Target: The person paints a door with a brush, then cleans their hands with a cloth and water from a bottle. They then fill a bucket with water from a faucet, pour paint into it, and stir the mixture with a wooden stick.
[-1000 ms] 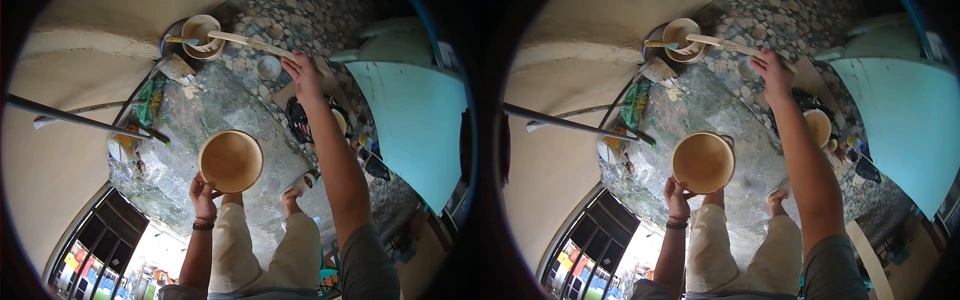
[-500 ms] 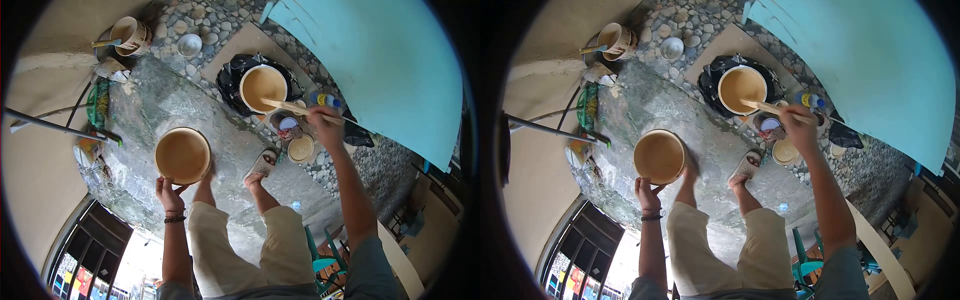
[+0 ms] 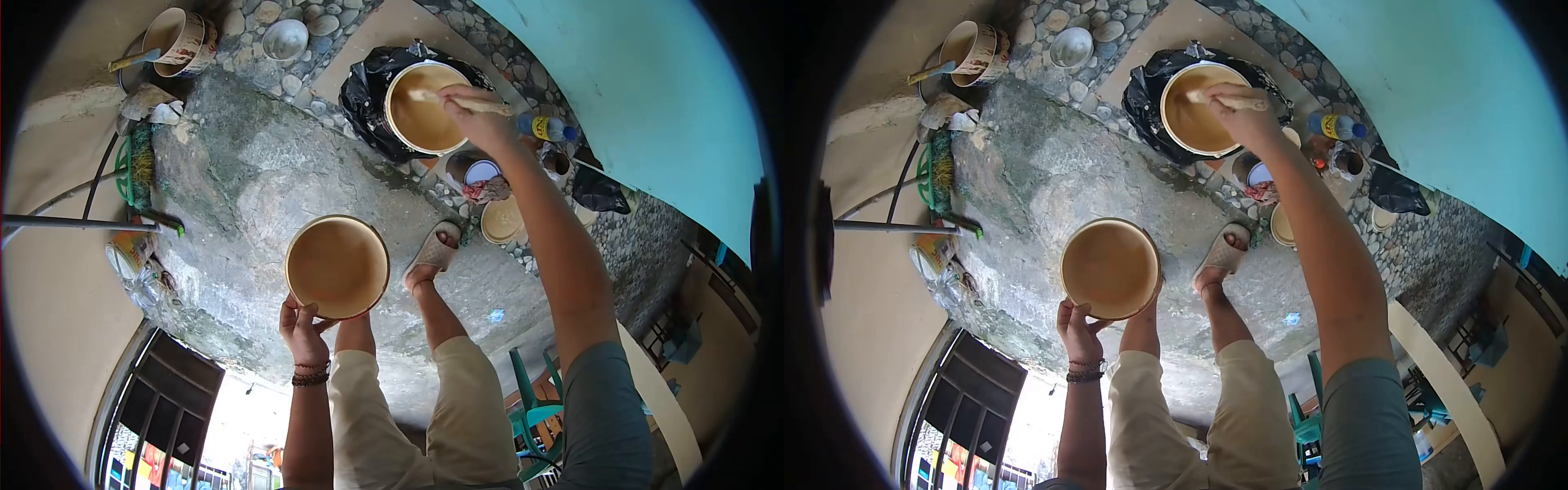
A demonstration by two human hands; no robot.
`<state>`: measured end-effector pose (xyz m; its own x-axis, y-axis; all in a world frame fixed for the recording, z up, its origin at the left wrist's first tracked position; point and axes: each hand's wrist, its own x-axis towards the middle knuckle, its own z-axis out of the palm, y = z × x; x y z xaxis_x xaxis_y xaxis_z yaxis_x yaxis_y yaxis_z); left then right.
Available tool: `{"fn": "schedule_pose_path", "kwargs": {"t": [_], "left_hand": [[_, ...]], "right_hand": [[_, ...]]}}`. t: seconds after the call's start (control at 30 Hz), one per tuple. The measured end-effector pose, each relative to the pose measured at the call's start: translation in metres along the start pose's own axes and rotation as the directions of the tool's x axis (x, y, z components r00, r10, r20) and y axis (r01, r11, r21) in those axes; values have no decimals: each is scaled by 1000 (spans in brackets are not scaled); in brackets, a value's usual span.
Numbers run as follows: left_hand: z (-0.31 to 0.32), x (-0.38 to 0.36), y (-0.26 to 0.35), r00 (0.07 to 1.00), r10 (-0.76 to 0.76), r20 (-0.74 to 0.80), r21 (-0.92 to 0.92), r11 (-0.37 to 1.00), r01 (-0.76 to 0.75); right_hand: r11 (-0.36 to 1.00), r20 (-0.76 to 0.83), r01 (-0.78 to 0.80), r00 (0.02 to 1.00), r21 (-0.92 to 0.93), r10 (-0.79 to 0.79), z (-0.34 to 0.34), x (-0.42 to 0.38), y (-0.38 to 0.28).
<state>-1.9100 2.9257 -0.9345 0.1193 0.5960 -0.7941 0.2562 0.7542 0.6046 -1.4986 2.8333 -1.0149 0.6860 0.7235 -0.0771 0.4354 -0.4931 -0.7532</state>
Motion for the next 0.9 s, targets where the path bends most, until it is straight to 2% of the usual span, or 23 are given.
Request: {"fn": "schedule_pose_path", "kwargs": {"t": [0.03,0.07,0.13,0.17,0.2,0.27,0.3,0.33,0.4,0.43,0.5,0.53,0.57,0.6,0.7,0.73,0.8,0.87,0.9], "left_hand": [[-1,1,2,1000,1,1,21,1000,-1],[-2,2,4,1000,4,2,42,999,-4],[-5,3,11,999,27,26,64,998,-29],[-6,5,15,997,52,49,80,995,-56],[-6,6,19,997,55,51,79,995,-59],[-4,9,27,989,91,114,123,987,-105],[-1,11,31,989,97,114,122,986,-111],[3,12,36,982,129,134,154,977,-150],[15,16,47,974,161,161,191,963,-190],[21,17,54,966,183,185,198,955,-219],[32,24,64,947,232,222,214,936,-279],[33,32,62,930,298,216,283,892,-352],[37,37,65,921,309,235,247,898,-364],[42,41,69,911,325,254,207,902,-379],[58,53,70,869,414,270,211,855,-473],[62,56,69,855,445,267,223,834,-504],[74,54,73,864,439,246,233,838,-493],[79,60,74,868,443,225,237,839,-490],[78,68,75,855,479,199,223,827,-515]], "right_hand": [[1000,-85,-20,996,0,20,-3,0,5],[1000,-86,-25,996,-2,24,-9,-4,10],[953,-66,-87,995,-290,71,-20,-11,19],[976,-39,-133,991,-171,128,-21,-21,19],[977,-42,-131,991,-171,126,-18,-28,10],[997,28,-75,997,-33,76,-9,-33,-7],[999,50,-2,999,-50,4,1,-30,-2],[999,46,1,999,-46,1,7,-22,-2],[994,18,-110,994,20,110,14,-6,7],[992,-82,-20,996,126,30,14,-2,15],[995,-127,-53,990,86,64,1,1,24],[994,-174,-98,979,44,104,-9,-1,28],[979,-147,-153,980,-138,133,-19,-7,33],[978,-140,-155,981,-137,136,-19,-15,38],[999,15,-37,999,-17,37,-17,-37,35],[999,15,-35,999,-15,35,-9,-32,32],[980,4,192,981,44,-193,7,-23,28],[985,2,137,990,106,-138,6,-11,28],[996,-69,65,996,63,-61,0,-9,34]]}}
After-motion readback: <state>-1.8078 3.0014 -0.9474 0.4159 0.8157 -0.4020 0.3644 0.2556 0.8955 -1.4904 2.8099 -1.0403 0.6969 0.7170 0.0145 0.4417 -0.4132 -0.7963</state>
